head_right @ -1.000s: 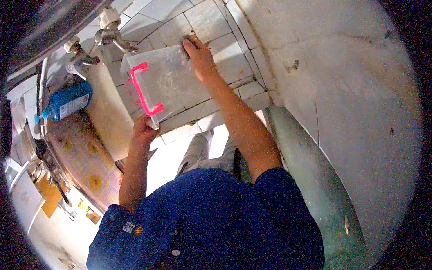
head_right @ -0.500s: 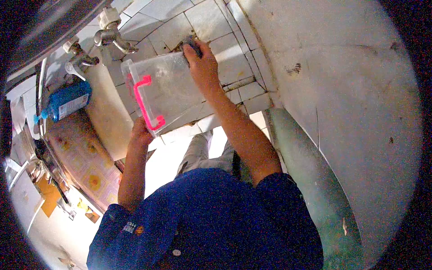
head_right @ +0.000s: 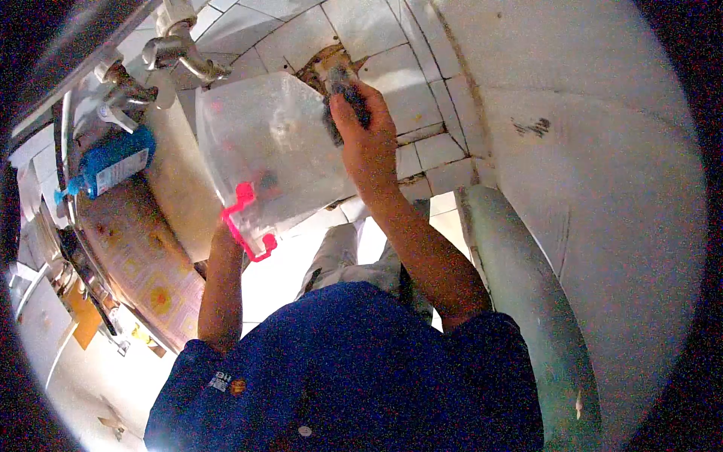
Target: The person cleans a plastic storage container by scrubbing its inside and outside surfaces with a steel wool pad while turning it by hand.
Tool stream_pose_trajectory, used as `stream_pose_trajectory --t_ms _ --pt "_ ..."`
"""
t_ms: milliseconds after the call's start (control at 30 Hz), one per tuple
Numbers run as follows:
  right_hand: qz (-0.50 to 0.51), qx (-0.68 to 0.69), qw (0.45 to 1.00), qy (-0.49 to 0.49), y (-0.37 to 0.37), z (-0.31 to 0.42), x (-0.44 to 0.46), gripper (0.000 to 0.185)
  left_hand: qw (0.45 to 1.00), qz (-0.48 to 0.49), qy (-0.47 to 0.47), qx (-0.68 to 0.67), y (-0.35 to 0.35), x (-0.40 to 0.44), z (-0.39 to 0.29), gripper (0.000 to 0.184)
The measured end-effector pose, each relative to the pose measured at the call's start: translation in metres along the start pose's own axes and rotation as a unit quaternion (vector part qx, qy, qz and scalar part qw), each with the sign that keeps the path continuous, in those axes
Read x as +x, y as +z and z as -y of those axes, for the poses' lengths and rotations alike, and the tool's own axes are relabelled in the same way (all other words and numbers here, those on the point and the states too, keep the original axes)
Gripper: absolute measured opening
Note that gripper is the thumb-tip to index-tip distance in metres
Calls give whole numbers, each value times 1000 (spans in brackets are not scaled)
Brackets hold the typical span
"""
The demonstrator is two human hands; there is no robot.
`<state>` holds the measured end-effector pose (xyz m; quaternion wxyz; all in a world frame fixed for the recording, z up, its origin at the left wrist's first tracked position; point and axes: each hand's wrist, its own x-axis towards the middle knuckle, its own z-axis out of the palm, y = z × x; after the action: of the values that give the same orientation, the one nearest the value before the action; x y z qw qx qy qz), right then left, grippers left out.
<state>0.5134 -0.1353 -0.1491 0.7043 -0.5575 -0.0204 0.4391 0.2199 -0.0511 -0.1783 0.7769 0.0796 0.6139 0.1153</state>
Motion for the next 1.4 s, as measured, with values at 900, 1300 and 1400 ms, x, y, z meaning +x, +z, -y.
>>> stream_pose_trajectory --t_ms 900,1300,1400 --pt "72 57 979 184 -20 -34 -70 36 895 155 274 316 -14 -3 -21 83" --pt "72 121 905 401 -2 -41 -33 42 942 325 81 32 5 -20 -37 81" --pt "172 3 955 241 -9 -39 -5 39 991 74 54 101 39 -37 -36 68"
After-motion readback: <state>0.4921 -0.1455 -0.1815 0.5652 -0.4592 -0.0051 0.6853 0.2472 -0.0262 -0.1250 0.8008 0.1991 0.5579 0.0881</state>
